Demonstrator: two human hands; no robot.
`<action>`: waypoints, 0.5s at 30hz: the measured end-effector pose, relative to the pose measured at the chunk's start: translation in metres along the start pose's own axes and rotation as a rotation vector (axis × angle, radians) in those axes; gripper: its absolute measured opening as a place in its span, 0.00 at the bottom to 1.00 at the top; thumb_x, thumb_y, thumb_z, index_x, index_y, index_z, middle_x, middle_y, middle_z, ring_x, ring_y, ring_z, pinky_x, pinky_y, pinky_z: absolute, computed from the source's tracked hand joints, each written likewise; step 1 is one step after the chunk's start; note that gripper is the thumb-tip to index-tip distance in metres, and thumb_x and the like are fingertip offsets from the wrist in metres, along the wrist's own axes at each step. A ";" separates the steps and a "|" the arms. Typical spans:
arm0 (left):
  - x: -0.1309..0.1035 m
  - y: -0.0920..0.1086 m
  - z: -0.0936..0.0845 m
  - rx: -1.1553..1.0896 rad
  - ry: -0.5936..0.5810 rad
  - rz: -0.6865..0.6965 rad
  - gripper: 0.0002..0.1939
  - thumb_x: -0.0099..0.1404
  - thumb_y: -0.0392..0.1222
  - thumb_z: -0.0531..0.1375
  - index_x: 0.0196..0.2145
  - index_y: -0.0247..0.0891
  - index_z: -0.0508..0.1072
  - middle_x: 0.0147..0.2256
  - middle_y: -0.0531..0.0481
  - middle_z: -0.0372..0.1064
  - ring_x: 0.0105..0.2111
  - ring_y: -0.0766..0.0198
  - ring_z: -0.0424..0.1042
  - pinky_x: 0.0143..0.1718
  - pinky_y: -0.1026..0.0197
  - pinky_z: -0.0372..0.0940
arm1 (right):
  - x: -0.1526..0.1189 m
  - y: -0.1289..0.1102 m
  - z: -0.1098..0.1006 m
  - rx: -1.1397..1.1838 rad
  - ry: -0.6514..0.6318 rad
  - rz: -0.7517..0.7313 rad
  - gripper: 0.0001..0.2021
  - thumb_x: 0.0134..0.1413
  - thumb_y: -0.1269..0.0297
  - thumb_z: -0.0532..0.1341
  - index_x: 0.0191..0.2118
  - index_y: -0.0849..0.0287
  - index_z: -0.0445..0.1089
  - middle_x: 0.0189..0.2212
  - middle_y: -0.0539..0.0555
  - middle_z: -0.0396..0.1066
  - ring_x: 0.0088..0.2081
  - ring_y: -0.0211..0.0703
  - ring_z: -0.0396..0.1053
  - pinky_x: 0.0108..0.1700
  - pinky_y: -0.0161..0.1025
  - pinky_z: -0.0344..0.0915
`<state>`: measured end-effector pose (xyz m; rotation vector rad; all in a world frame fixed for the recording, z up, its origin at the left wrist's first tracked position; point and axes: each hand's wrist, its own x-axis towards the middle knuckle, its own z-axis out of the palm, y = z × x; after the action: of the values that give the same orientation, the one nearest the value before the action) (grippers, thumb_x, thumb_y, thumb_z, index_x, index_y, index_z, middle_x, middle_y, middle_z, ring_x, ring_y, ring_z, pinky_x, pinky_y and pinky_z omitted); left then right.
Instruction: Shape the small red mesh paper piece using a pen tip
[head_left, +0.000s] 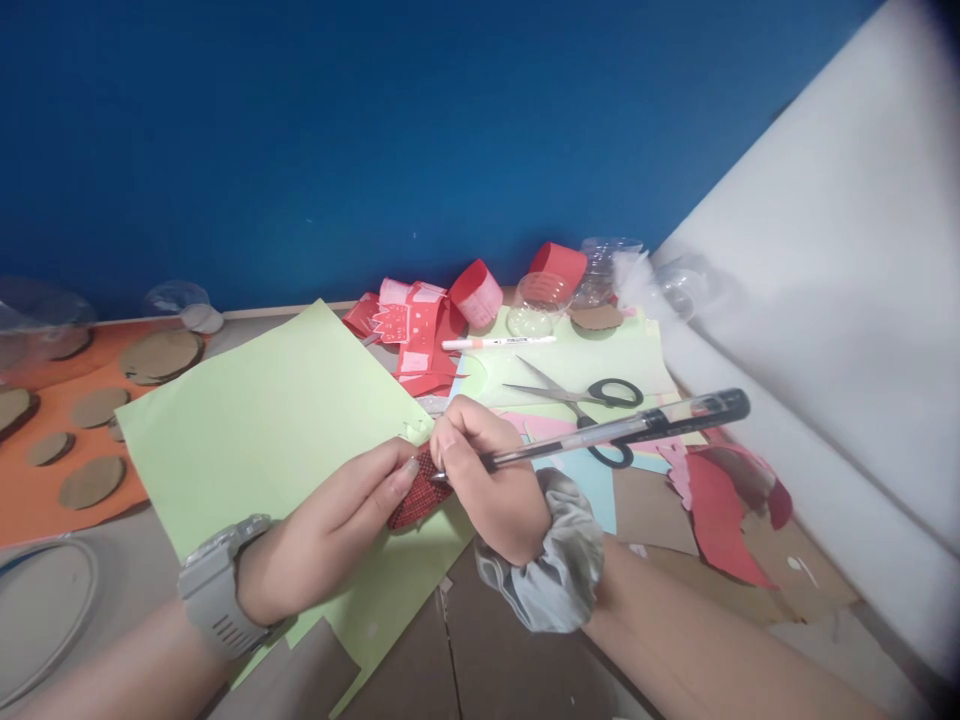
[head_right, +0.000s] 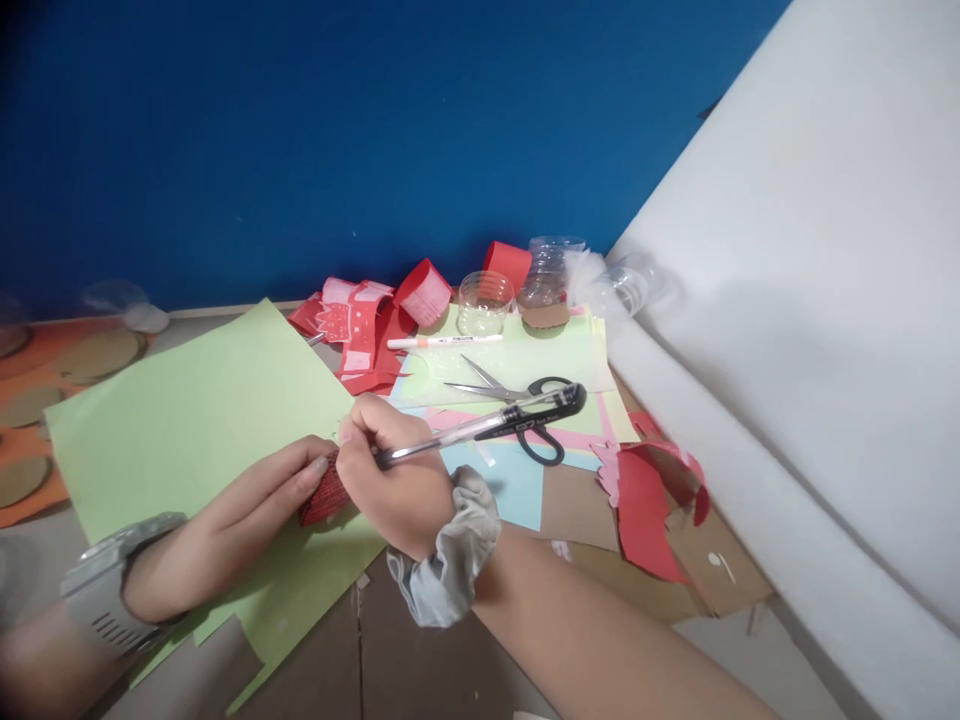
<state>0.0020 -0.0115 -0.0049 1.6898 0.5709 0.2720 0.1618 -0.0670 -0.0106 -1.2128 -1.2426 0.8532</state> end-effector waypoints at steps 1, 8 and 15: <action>0.000 0.000 0.000 0.006 0.000 -0.002 0.17 0.76 0.49 0.43 0.33 0.39 0.60 0.29 0.52 0.56 0.30 0.64 0.57 0.34 0.60 0.57 | 0.000 0.000 0.000 0.004 0.003 0.004 0.12 0.61 0.70 0.51 0.25 0.56 0.55 0.20 0.45 0.51 0.23 0.35 0.52 0.26 0.35 0.51; 0.000 0.001 -0.001 0.027 0.011 -0.008 0.17 0.76 0.49 0.43 0.34 0.38 0.61 0.30 0.52 0.56 0.30 0.63 0.57 0.34 0.60 0.57 | -0.001 0.001 0.000 0.011 -0.010 0.008 0.13 0.62 0.69 0.51 0.25 0.56 0.55 0.20 0.45 0.51 0.23 0.35 0.52 0.26 0.36 0.51; 0.001 0.000 0.000 0.015 0.006 -0.011 0.17 0.76 0.49 0.43 0.34 0.38 0.61 0.30 0.53 0.56 0.30 0.63 0.57 0.34 0.60 0.57 | -0.001 0.000 0.000 0.019 -0.007 0.026 0.13 0.62 0.69 0.51 0.25 0.56 0.55 0.21 0.45 0.51 0.24 0.35 0.52 0.26 0.35 0.51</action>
<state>0.0025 -0.0112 -0.0055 1.7005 0.5874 0.2659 0.1620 -0.0676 -0.0110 -1.2141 -1.2236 0.8875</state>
